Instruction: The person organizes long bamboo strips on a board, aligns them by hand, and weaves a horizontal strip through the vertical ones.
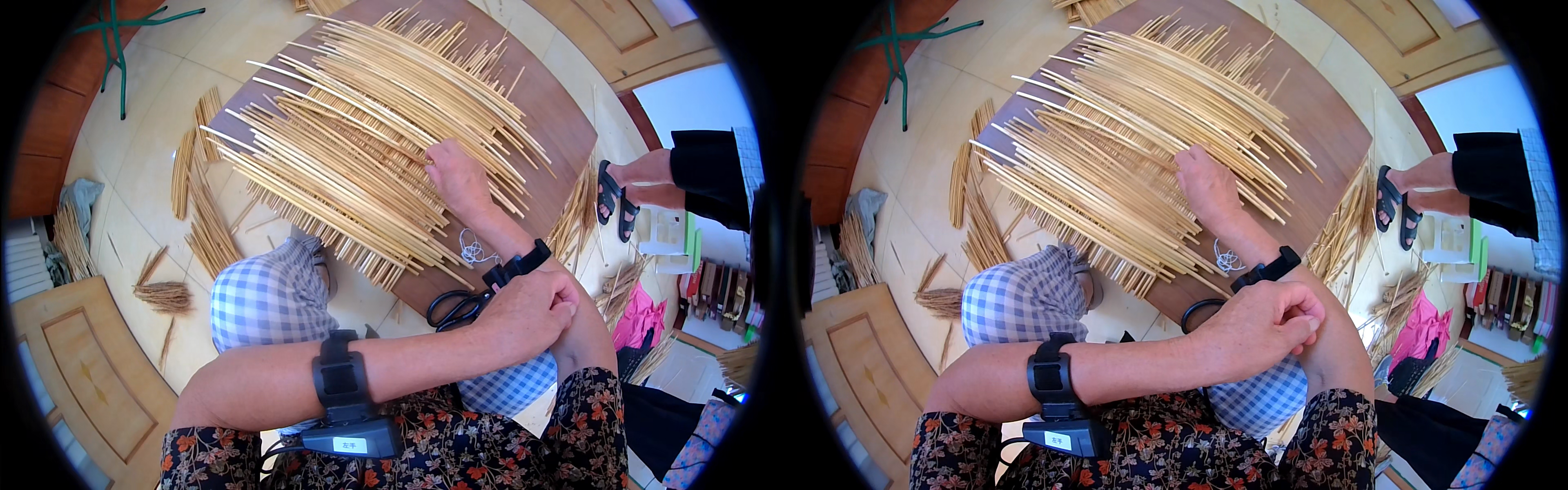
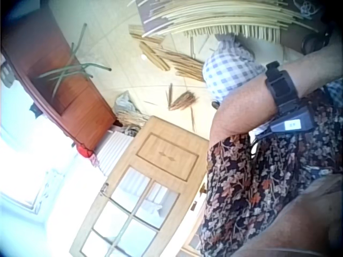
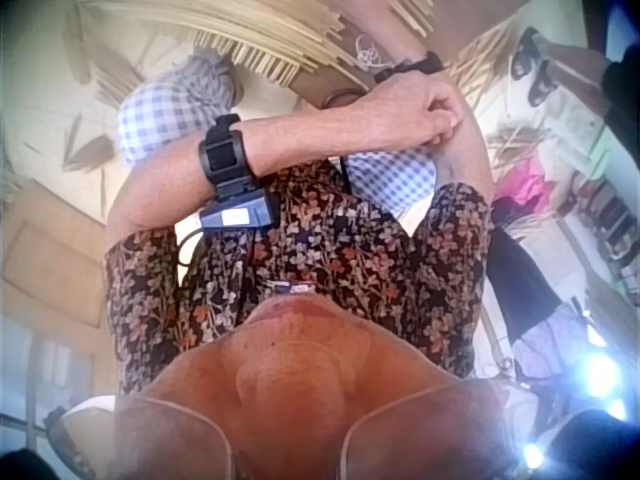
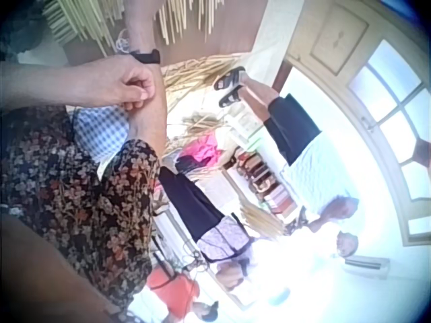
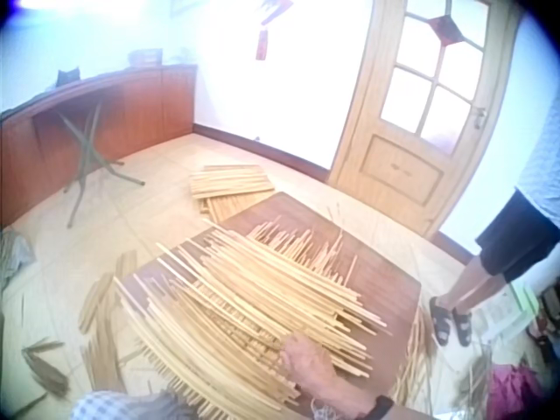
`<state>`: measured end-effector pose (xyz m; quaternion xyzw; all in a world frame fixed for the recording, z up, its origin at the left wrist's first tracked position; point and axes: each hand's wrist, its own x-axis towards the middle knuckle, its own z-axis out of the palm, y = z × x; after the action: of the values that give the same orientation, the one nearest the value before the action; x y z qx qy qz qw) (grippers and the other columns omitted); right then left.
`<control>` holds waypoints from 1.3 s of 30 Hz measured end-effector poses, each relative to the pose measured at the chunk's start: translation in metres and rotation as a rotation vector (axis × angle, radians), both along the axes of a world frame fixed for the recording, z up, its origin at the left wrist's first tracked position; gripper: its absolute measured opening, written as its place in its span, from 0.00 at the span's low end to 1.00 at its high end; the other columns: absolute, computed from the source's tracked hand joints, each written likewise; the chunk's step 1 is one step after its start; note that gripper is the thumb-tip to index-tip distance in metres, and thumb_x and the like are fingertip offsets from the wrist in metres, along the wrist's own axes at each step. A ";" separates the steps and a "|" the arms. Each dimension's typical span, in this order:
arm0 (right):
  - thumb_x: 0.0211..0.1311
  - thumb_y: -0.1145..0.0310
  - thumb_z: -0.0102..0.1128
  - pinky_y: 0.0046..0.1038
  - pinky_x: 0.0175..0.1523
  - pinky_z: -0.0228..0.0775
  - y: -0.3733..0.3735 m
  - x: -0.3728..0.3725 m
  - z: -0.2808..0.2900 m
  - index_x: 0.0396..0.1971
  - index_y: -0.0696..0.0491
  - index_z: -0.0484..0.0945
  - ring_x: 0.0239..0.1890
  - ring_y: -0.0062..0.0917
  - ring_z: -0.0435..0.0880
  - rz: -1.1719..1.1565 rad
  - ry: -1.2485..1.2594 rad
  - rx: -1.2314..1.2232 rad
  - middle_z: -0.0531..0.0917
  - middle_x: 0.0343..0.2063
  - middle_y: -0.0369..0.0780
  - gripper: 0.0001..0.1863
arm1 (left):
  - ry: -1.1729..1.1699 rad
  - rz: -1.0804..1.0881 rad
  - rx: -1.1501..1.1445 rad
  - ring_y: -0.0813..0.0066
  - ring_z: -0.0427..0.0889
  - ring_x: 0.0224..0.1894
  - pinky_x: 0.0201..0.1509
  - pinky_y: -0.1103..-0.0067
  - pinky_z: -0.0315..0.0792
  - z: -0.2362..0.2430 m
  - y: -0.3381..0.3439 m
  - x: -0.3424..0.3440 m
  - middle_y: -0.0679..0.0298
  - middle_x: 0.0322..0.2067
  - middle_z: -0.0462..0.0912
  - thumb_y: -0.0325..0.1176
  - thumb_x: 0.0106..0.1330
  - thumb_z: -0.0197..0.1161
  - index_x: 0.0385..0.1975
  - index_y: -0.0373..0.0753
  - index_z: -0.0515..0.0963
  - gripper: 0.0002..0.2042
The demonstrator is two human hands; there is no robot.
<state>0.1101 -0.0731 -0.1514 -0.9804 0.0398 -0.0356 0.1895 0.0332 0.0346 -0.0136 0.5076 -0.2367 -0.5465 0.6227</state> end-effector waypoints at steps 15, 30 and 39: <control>0.58 0.71 0.57 0.41 0.39 0.71 0.004 0.010 -0.009 0.34 0.54 0.71 0.34 0.44 0.77 -0.090 0.038 -0.042 0.75 0.33 0.45 0.06 | -0.028 0.003 0.010 0.78 0.79 0.28 0.34 0.79 0.73 0.003 0.005 0.004 0.62 0.25 0.81 0.27 0.62 0.55 0.33 0.31 0.74 0.06; 0.60 0.52 0.55 0.38 0.64 0.57 0.003 0.025 -0.018 0.57 0.56 0.67 0.63 0.39 0.64 0.206 -0.227 -0.459 0.69 0.58 0.46 0.30 | -0.039 0.014 -0.011 0.79 0.79 0.28 0.34 0.80 0.73 0.003 0.003 0.002 0.63 0.25 0.80 0.29 0.64 0.54 0.33 0.31 0.74 0.07; 0.64 0.46 0.46 0.38 0.72 0.44 -0.005 0.024 -0.033 0.64 0.59 0.59 0.70 0.37 0.55 0.225 -0.067 -0.332 0.60 0.67 0.46 0.37 | 0.002 0.010 -0.024 0.80 0.78 0.28 0.35 0.82 0.74 0.001 0.006 0.004 0.63 0.26 0.80 0.28 0.66 0.52 0.35 0.30 0.73 0.07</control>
<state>0.1345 -0.0777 -0.1849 -0.9948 -0.0824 -0.0527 0.0294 0.0374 0.0404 -0.0122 0.5007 -0.2402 -0.5407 0.6318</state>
